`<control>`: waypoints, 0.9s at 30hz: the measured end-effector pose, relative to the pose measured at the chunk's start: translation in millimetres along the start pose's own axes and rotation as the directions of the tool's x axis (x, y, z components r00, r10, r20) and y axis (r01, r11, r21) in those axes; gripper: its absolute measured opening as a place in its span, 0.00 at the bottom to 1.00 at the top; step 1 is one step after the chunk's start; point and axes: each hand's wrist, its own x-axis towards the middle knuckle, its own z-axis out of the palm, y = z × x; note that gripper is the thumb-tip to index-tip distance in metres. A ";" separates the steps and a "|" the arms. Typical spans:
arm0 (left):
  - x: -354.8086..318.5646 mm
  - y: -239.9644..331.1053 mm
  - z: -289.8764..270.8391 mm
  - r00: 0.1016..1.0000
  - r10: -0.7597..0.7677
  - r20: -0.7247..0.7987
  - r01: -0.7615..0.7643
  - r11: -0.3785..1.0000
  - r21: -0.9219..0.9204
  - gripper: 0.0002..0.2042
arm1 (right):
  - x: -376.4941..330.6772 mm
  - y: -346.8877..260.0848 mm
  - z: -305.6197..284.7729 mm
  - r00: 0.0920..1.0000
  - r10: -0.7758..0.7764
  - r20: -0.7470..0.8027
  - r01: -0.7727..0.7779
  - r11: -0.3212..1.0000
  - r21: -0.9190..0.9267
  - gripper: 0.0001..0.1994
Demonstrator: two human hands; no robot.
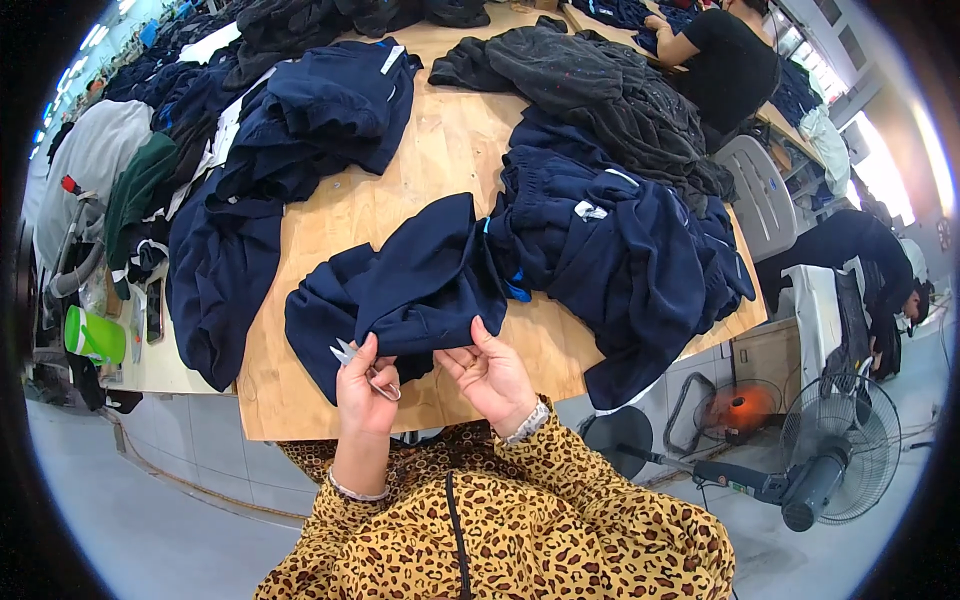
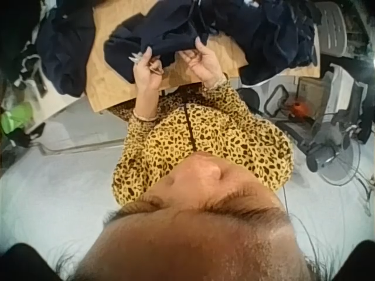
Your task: Trimming loose threads from blue garments using small snips in a factory setting.
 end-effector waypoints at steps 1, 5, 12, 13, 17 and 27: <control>-1.0 -0.9 1.8 0.999 0.045 -0.008 -0.043 0.987 0.157 0.07 | -1.2 0.5 1.9 1.000 -0.002 -0.001 0.002 1.000 0.002 0.13; -0.4 -11.3 -3.1 0.859 0.482 0.173 -0.478 0.633 0.609 0.10 | -5.5 0.2 9.1 0.994 -0.104 -0.012 0.103 0.989 -0.104 0.10; -8.1 -16.9 26.2 0.437 0.298 0.849 -0.838 -0.209 0.504 0.12 | -9.1 8.3 2.2 0.984 -0.116 0.134 0.145 0.961 -0.235 0.08; -3.5 -15.2 28.4 0.408 0.320 0.855 -0.849 -0.210 0.484 0.09 | -9.5 10.6 1.2 0.982 -0.132 0.138 0.164 0.955 -0.247 0.08; -1.3 2.9 28.3 0.929 0.170 0.330 -0.333 0.776 0.537 0.09 | -13.9 7.3 14.3 0.990 -0.129 0.053 0.137 0.964 -0.228 0.08; -10.1 14.6 34.6 0.702 0.105 0.705 -0.711 0.044 0.702 0.14 | -11.7 6.4 11.5 0.987 -0.142 0.080 0.156 0.961 -0.228 0.11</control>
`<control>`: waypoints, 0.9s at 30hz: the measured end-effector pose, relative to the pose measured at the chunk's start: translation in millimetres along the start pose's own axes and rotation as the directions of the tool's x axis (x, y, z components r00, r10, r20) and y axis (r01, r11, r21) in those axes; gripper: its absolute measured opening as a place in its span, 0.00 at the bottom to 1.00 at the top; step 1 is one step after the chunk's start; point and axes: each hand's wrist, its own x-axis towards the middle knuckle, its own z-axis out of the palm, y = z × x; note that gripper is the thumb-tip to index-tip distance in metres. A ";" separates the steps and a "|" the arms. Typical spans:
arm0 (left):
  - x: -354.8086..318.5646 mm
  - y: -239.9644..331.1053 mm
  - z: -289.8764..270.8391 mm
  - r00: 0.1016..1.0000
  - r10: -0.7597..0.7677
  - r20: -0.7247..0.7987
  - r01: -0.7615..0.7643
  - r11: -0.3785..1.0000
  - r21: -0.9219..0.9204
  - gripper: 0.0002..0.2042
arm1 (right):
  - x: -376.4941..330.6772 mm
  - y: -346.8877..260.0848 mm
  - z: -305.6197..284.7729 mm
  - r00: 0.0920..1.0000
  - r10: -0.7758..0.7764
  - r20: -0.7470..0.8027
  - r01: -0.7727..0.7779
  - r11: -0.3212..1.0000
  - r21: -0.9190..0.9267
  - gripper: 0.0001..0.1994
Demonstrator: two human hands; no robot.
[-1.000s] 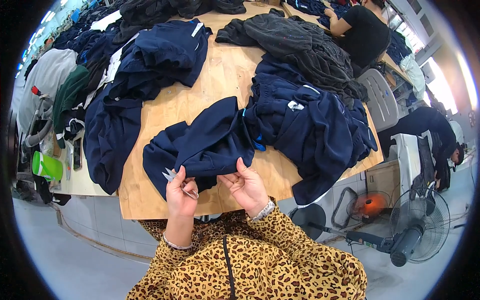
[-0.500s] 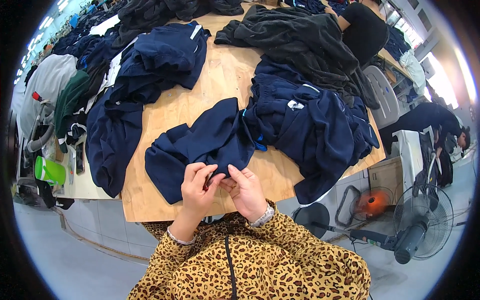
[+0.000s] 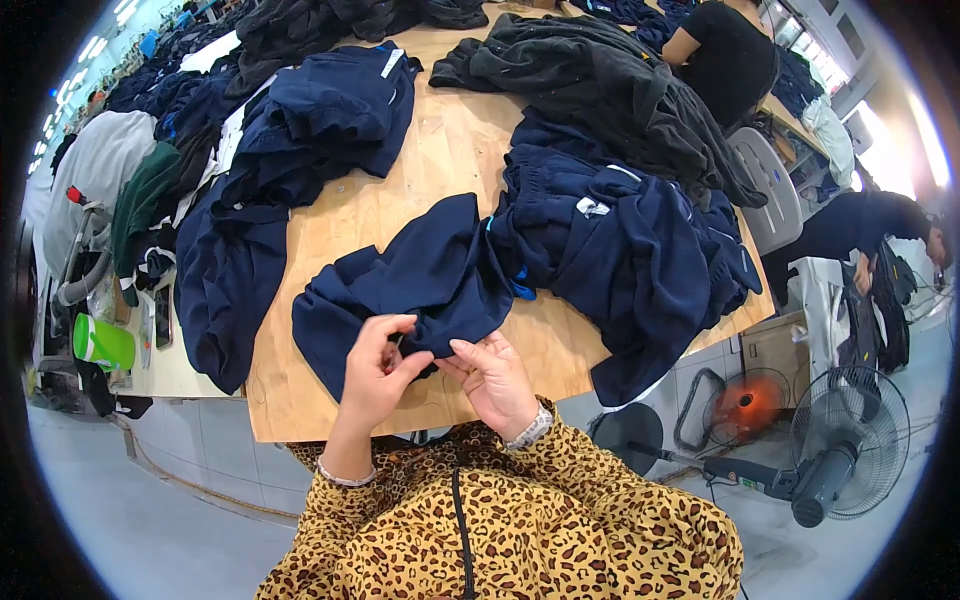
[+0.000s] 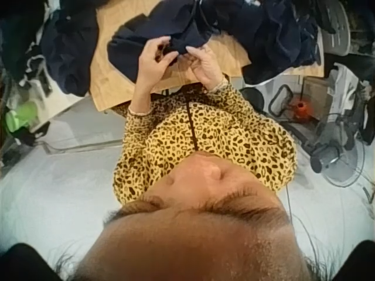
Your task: Trimming loose threads from blue garments using small snips in a factory setting.
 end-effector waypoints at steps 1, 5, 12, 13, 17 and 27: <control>-4.1 -10.6 4.2 0.986 -0.158 0.053 0.164 0.976 -0.143 0.13 | -0.3 0.6 0.7 1.000 -0.024 -0.008 0.024 1.000 -0.017 0.13; -3.5 -19.6 8.4 0.848 -0.500 -0.177 0.290 0.716 -0.635 0.07 | 2.4 -7.3 -3.7 0.995 -0.075 -0.066 0.078 0.996 0.049 0.16; -12.6 4.2 31.8 0.700 -0.712 0.056 0.379 0.303 -0.874 0.10 | 4.4 -2.0 -1.8 0.998 -0.012 -0.061 0.017 0.997 0.080 0.16; -11.0 1.2 31.8 0.699 -0.714 0.053 0.377 0.304 -0.875 0.10 | 3.9 0.1 -1.5 0.998 0.006 -0.056 -0.001 0.997 0.075 0.16; -7.0 -7.8 32.9 0.761 -0.648 -0.029 0.242 0.324 -0.915 0.13 | 1.6 -1.1 -3.6 0.997 0.047 -0.054 -0.039 0.991 0.131 0.15; -14.2 -10.9 29.7 0.652 -0.737 -0.178 0.077 0.298 -0.952 0.10 | 17.5 -1.3 -31.3 0.988 0.154 0.019 -0.145 0.872 0.468 0.09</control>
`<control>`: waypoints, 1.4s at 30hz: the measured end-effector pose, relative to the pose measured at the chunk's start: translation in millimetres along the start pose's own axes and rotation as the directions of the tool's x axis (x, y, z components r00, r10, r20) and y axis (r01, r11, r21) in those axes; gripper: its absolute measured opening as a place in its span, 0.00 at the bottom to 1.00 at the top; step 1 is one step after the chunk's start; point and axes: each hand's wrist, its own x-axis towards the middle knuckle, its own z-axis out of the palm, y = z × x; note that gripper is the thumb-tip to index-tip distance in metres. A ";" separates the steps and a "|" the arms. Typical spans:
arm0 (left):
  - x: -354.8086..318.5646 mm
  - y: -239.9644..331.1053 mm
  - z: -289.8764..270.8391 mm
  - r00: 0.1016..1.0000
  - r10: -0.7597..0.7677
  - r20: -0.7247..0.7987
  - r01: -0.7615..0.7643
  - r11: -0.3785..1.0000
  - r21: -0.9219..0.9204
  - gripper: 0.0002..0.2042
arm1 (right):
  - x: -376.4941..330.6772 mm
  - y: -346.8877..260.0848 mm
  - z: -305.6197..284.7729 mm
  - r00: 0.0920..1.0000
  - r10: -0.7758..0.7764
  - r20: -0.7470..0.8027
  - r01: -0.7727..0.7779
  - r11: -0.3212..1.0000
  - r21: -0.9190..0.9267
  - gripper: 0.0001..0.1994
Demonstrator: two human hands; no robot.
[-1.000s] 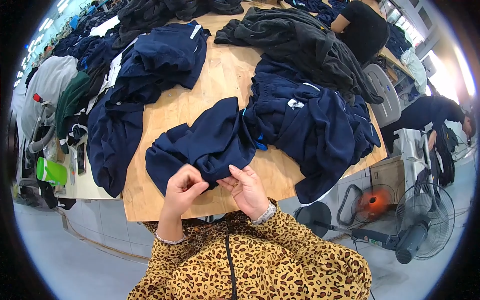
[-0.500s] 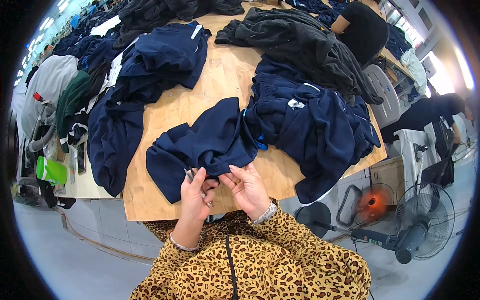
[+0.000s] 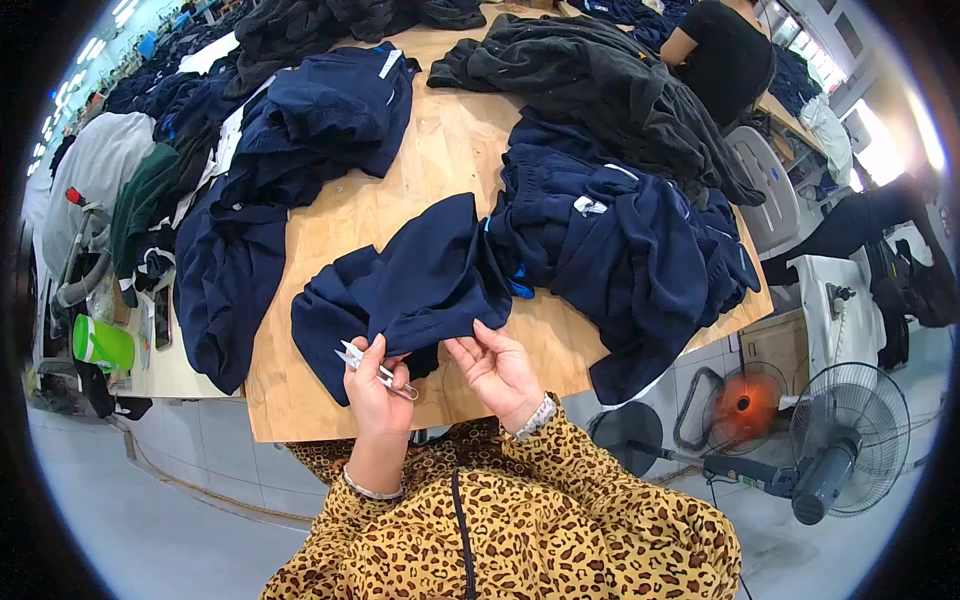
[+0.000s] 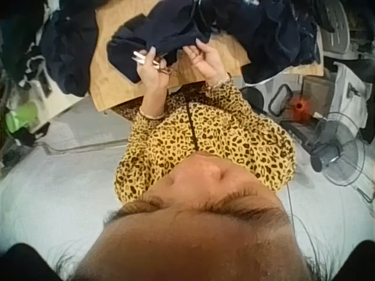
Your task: Trimming loose threads from blue garments using small snips in a factory setting.
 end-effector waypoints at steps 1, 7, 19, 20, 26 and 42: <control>-0.3 -1.1 -1.3 1.000 0.026 0.000 -0.026 1.000 0.007 0.10 | 0.2 0.3 -0.1 1.000 -0.001 -0.031 0.001 1.000 -0.002 0.09; -6.8 -4.8 -4.8 0.989 0.134 0.054 -0.137 0.989 0.060 0.08 | -1.1 4.4 -3.1 1.000 -0.027 0.006 0.027 0.999 -0.031 0.10; -1.8 -8.5 -14.9 0.978 0.172 0.118 -0.187 0.973 0.137 0.11 | -6.8 12.6 7.6 0.997 -0.068 -0.037 0.060 0.981 -0.185 0.12; -1.6 -7.9 -14.9 0.978 0.171 0.117 -0.188 0.969 0.162 0.11 | -6.9 13.1 6.7 0.997 -0.068 -0.038 0.060 0.981 -0.184 0.12; 1.9 -4.1 -18.3 0.982 0.165 0.093 -0.178 0.971 0.156 0.12 | -7.6 16.5 5.8 0.996 -0.086 -0.038 0.076 0.971 -0.228 0.12; 30.7 74.2 -97.7 0.937 0.346 0.045 -0.349 0.928 0.130 0.09 | 63.7 -16.5 -18.0 0.889 -0.375 -0.265 0.260 0.887 -0.382 0.12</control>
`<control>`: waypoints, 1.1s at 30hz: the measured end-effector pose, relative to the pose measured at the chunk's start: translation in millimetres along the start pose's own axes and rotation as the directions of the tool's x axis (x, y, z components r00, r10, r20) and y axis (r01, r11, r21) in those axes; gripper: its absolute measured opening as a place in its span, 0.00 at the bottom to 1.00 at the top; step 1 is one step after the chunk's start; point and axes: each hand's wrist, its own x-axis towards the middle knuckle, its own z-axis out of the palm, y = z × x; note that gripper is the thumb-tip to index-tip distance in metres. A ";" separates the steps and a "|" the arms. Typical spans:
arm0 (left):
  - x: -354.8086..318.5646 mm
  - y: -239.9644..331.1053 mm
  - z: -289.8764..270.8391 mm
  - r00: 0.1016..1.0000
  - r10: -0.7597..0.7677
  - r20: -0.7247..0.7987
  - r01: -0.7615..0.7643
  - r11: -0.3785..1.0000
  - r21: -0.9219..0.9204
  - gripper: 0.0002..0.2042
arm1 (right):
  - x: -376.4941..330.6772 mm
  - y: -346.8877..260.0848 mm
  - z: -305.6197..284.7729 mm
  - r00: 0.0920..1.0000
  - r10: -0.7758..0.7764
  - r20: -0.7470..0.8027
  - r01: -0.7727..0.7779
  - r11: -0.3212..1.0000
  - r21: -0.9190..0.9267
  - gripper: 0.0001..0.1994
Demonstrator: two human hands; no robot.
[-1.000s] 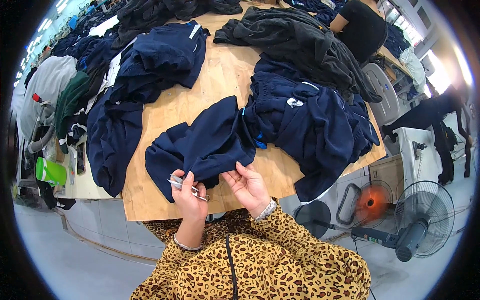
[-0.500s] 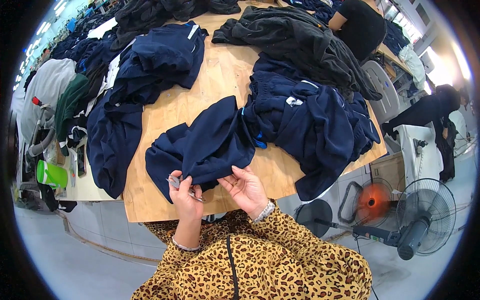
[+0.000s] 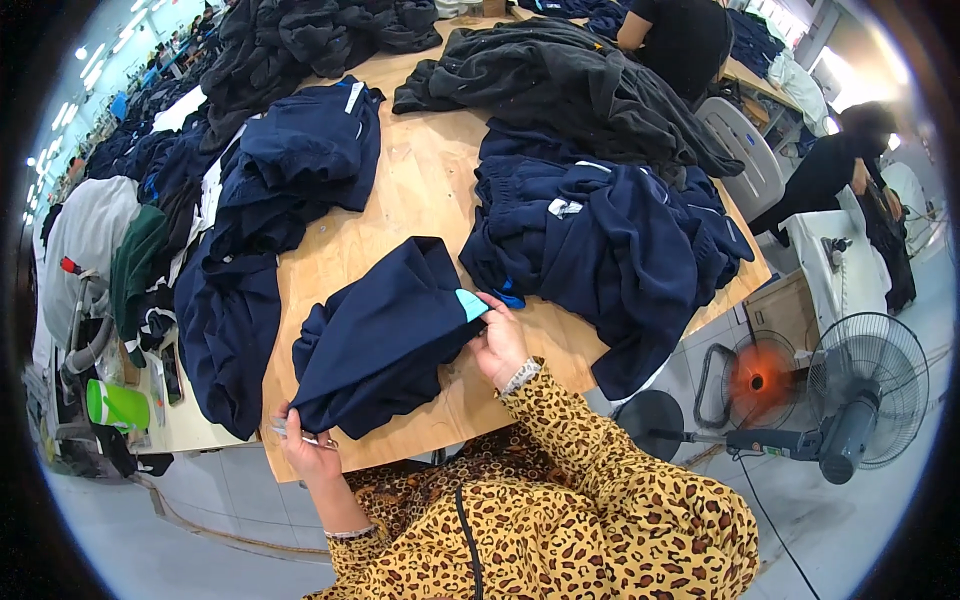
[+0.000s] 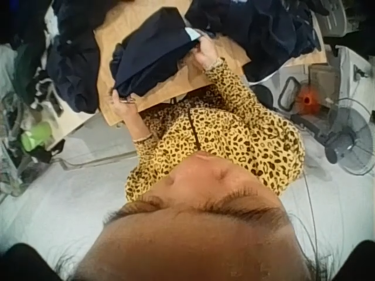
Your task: Trimming loose threads from blue garments using small snips in a factory setting.
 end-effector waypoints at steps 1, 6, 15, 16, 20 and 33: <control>2.9 -2.3 -5.4 0.998 0.015 -0.057 -0.009 0.994 0.108 0.09 | -2.6 1.1 -4.7 0.998 -0.050 0.036 0.050 0.999 -0.008 0.12; 4.0 -5.7 -16.5 0.996 -0.033 -0.078 0.066 0.875 0.479 0.09 | -21.6 -1.1 -13.4 0.974 -0.182 0.137 0.190 0.981 -0.045 0.10; -46.9 -38.2 85.7 0.566 0.144 0.812 -0.822 0.175 0.542 0.18 | -40.3 2.6 -14.9 0.941 -0.262 0.212 0.285 0.954 -0.088 0.10; -44.9 -52.6 94.5 0.564 0.134 0.815 -0.825 0.139 0.548 0.14 | -42.8 3.2 -13.9 0.941 -0.261 0.217 0.285 0.954 -0.088 0.10; -10.4 -68.4 99.5 0.568 0.013 0.823 -0.765 0.377 0.522 0.09 | -50.0 -10.7 -12.6 0.918 -0.304 0.257 0.350 0.923 -0.159 0.09; 20.0 -31.3 81.9 0.759 -0.568 0.318 0.457 0.813 0.360 0.03 | -38.2 -54.4 -14.9 0.872 0.199 0.447 0.003 0.911 -0.412 0.14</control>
